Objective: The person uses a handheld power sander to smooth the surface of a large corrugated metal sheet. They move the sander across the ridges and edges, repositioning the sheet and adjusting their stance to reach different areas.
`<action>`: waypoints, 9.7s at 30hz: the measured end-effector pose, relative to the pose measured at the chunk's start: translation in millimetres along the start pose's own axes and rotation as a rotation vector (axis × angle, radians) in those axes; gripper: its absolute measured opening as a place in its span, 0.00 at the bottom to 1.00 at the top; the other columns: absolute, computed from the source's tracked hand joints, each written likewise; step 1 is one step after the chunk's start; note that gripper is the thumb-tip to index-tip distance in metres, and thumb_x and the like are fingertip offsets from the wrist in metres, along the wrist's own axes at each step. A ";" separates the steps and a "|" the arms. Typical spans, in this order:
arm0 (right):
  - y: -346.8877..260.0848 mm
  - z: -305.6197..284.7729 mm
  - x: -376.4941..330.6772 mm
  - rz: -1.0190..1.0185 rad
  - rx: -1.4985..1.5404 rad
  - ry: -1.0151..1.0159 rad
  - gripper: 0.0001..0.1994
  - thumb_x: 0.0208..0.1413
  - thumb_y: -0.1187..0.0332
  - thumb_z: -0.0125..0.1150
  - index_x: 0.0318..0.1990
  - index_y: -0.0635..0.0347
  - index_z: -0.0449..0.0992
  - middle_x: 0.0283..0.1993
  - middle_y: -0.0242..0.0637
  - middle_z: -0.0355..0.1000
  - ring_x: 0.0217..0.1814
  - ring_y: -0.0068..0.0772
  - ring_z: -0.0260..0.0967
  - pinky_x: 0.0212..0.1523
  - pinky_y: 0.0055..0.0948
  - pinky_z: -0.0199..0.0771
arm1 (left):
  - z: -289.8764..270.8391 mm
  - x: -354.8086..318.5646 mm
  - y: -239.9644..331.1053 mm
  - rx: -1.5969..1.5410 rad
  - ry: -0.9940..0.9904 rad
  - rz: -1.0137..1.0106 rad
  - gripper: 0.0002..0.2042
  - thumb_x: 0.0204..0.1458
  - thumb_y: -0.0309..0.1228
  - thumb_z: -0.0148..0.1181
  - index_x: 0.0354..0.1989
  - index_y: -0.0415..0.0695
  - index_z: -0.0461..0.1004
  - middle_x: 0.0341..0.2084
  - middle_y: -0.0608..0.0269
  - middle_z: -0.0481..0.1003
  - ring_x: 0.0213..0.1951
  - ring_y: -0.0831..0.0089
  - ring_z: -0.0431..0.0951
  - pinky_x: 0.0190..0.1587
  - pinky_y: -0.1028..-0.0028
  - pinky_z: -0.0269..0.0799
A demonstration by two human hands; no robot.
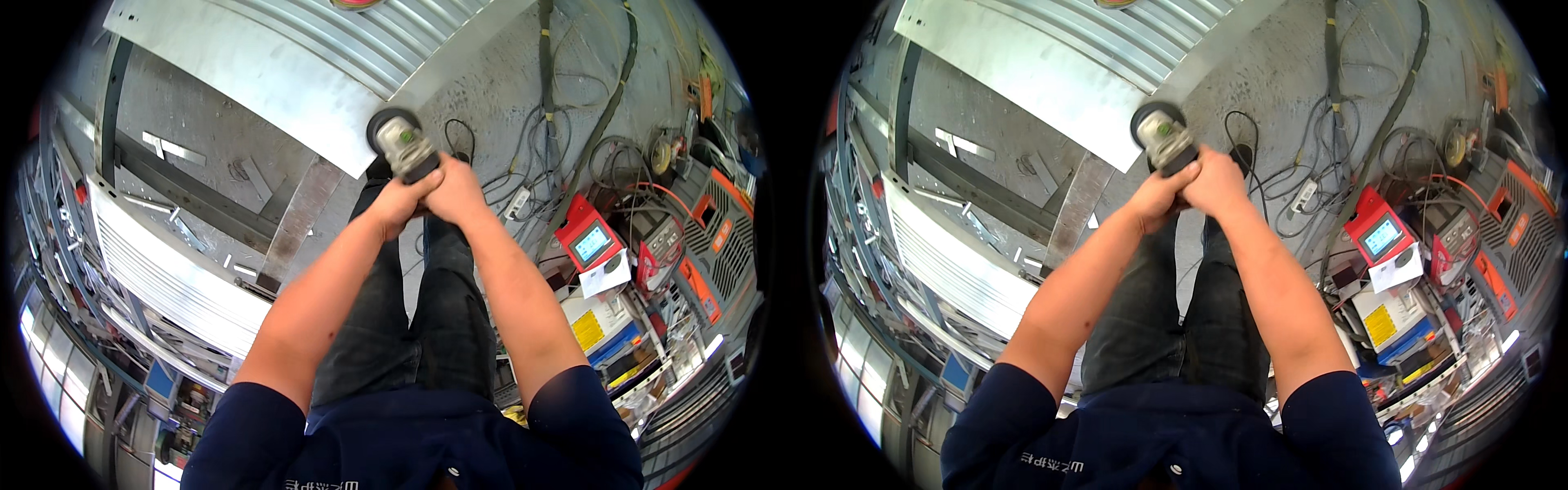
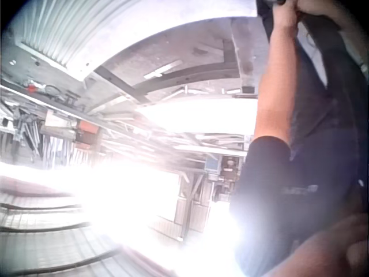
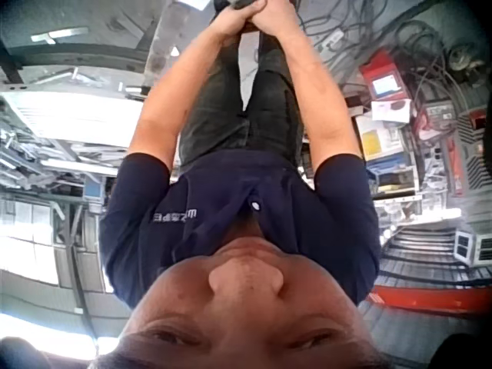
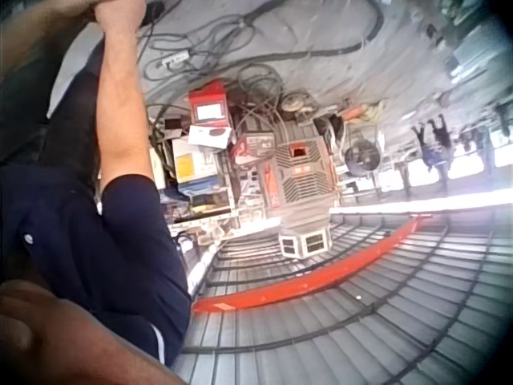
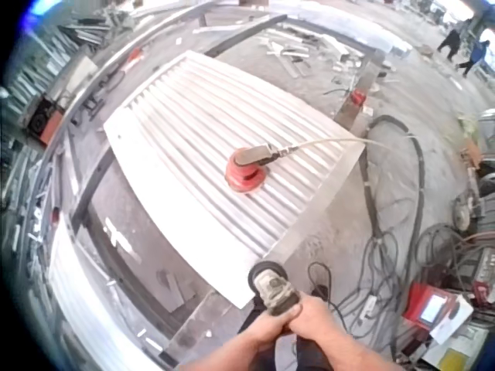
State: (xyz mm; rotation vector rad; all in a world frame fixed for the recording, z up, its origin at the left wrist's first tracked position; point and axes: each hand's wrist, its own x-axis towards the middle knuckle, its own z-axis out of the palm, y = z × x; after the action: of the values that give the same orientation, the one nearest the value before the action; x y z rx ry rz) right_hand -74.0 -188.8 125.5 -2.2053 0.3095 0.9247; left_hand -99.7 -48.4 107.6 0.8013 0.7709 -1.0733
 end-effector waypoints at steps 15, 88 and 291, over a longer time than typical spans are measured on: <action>55.0 51.7 -77.2 0.319 1.187 -0.192 0.19 0.48 0.59 0.70 0.39 0.67 0.80 0.35 0.39 0.79 0.38 0.33 0.77 0.40 0.34 0.76 | -7.3 -55.9 -73.4 0.841 0.105 0.179 0.40 0.52 0.47 0.72 0.66 0.35 0.59 0.53 0.51 0.74 0.55 0.64 0.75 0.59 0.67 0.69; 559.3 -26.6 -511.8 1.034 0.926 1.153 0.23 0.38 0.63 0.77 0.40 0.67 0.77 0.35 0.43 0.78 0.35 0.39 0.76 0.40 0.40 0.74 | 52.0 -8.7 -124.6 2.376 0.206 -0.092 0.32 0.53 0.54 0.63 0.53 0.37 0.74 0.41 0.46 0.82 0.48 0.51 0.82 0.52 0.57 0.75; -79.5 70.6 29.3 -0.755 -1.034 0.120 0.31 0.46 0.57 0.74 0.55 0.57 0.67 0.53 0.46 0.66 0.44 0.52 0.78 0.42 0.46 0.82 | -228.4 -2.0 -68.3 0.798 1.616 0.194 0.24 0.62 0.52 0.43 0.44 0.48 0.82 0.45 0.61 0.82 0.52 0.61 0.77 0.62 0.55 0.60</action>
State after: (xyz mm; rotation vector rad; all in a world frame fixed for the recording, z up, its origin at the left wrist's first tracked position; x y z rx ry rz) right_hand -53.6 -81.2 112.3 -2.8970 -1.1281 0.5388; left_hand -198.6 129.7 -16.3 2.4682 1.5225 -0.3091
